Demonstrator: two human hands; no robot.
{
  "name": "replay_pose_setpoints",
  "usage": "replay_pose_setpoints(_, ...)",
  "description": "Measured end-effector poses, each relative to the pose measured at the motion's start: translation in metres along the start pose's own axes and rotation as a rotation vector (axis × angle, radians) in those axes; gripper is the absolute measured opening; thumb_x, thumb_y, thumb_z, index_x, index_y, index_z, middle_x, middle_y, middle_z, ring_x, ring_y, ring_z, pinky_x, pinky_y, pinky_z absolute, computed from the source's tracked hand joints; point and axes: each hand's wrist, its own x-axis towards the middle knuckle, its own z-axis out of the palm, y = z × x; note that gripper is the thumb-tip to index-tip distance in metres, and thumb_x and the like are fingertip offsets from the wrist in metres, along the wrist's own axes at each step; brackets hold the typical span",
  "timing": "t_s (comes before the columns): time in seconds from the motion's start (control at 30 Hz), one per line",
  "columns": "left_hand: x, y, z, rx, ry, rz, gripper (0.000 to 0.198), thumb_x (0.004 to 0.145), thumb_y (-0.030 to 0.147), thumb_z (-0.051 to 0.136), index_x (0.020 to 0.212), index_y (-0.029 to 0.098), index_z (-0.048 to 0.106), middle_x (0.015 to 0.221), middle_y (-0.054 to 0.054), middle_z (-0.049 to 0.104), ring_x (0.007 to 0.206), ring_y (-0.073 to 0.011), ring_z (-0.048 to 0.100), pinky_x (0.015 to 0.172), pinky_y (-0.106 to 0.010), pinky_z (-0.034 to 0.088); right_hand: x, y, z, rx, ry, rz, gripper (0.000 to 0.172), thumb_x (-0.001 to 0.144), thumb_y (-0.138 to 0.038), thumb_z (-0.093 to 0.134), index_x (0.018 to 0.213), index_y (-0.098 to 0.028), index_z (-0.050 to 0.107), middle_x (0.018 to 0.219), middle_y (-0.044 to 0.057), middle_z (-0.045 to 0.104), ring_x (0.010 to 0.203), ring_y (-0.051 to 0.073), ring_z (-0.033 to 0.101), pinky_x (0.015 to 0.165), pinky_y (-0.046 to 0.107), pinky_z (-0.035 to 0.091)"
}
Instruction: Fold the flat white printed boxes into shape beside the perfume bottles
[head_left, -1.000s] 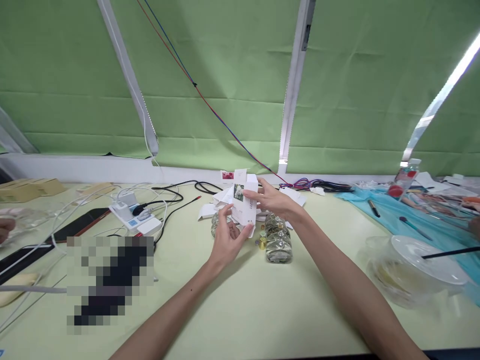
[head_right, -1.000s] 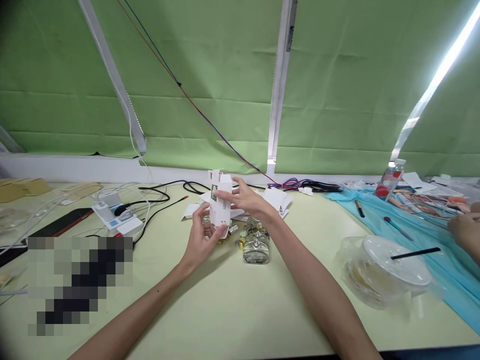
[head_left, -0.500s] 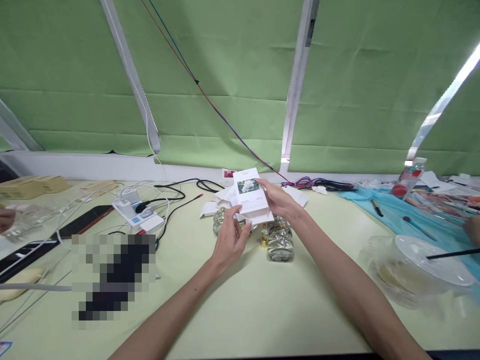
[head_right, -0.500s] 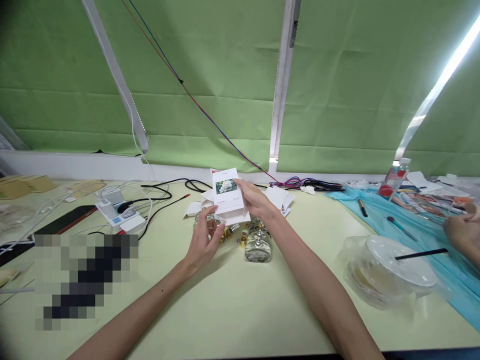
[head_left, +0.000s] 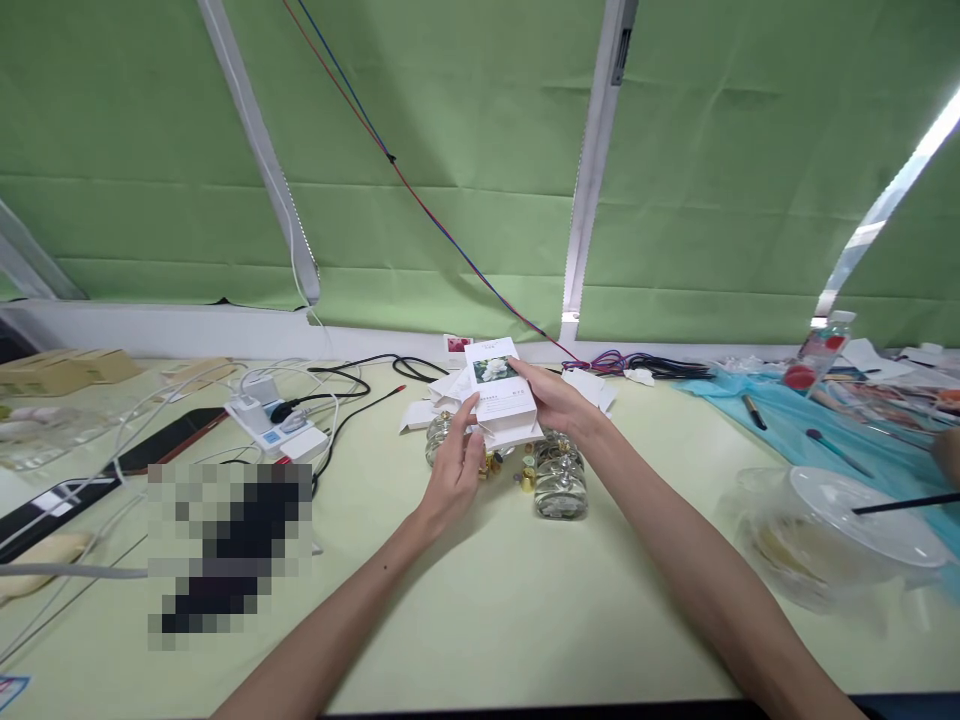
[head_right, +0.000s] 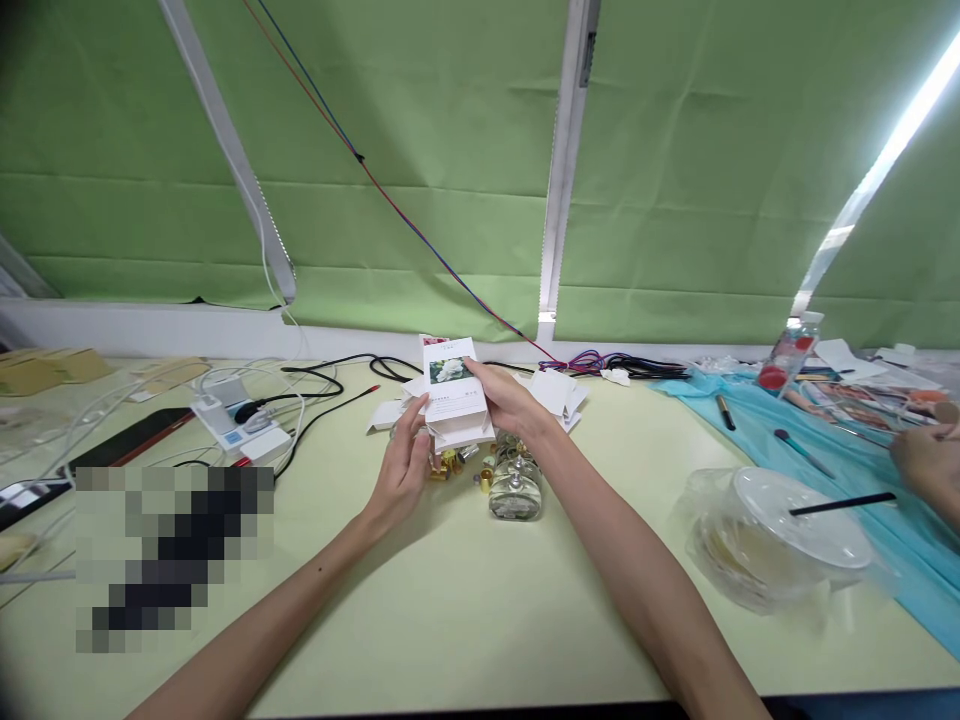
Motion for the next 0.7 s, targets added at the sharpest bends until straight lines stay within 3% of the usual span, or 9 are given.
replay_pose_setpoints(0.2, 0.002, 0.001, -0.003, -0.066, -0.076, -0.089, 0.063, 0.104, 0.059, 0.036, 0.157, 0.025, 0.04, 0.084, -0.004, 0.064, 0.062, -0.0163, 0.056, 0.065, -0.032, 0.052, -0.002, 0.001, 0.003, 0.011, -0.024, 0.043, 0.035, 0.11, -0.031, 0.041, 0.126, -0.012, 0.066, 0.095, 0.01, 0.081, 0.089, 0.022, 0.078, 0.084, 0.036, 0.064)
replay_pose_setpoints(0.43, 0.002, 0.001, -0.003, -0.049, -0.045, -0.1, 0.057, 0.104, 0.058, 0.038, 0.151, 0.026, 0.046, 0.082, 0.0, 0.061, 0.059, -0.0131, 0.054, 0.063, -0.027, 0.048, 0.001, 0.004, 0.0, -0.041, -0.036, 0.052, 0.038, 0.111, -0.034, 0.039, 0.125, -0.012, 0.067, 0.101, 0.011, 0.08, 0.09, 0.021, 0.077, 0.086, 0.034, 0.063)
replay_pose_setpoints(0.6, 0.004, 0.004, -0.004, -0.053, 0.026, -0.134, 0.056, 0.103, 0.062, 0.038, 0.146, 0.028, 0.05, 0.084, -0.001, 0.063, 0.061, -0.0137, 0.053, 0.057, -0.026, 0.046, 0.0, 0.005, -0.007, -0.191, -0.058, 0.0, 0.042, 0.108, -0.046, 0.047, 0.132, -0.016, 0.064, 0.108, 0.012, 0.078, 0.088, 0.021, 0.075, 0.085, 0.034, 0.062)
replay_pose_setpoints(0.7, 0.009, 0.008, -0.006, -0.16, 0.11, -0.196, 0.06, 0.1, 0.068, 0.042, 0.143, 0.028, 0.05, 0.084, -0.002, 0.062, 0.056, -0.0123, 0.052, 0.05, -0.025, 0.045, -0.007, -0.002, -0.013, -0.359, -0.006, -0.031, 0.051, 0.105, -0.046, 0.054, 0.149, -0.021, 0.05, 0.112, 0.011, 0.075, 0.081, 0.018, 0.073, 0.079, 0.032, 0.062)
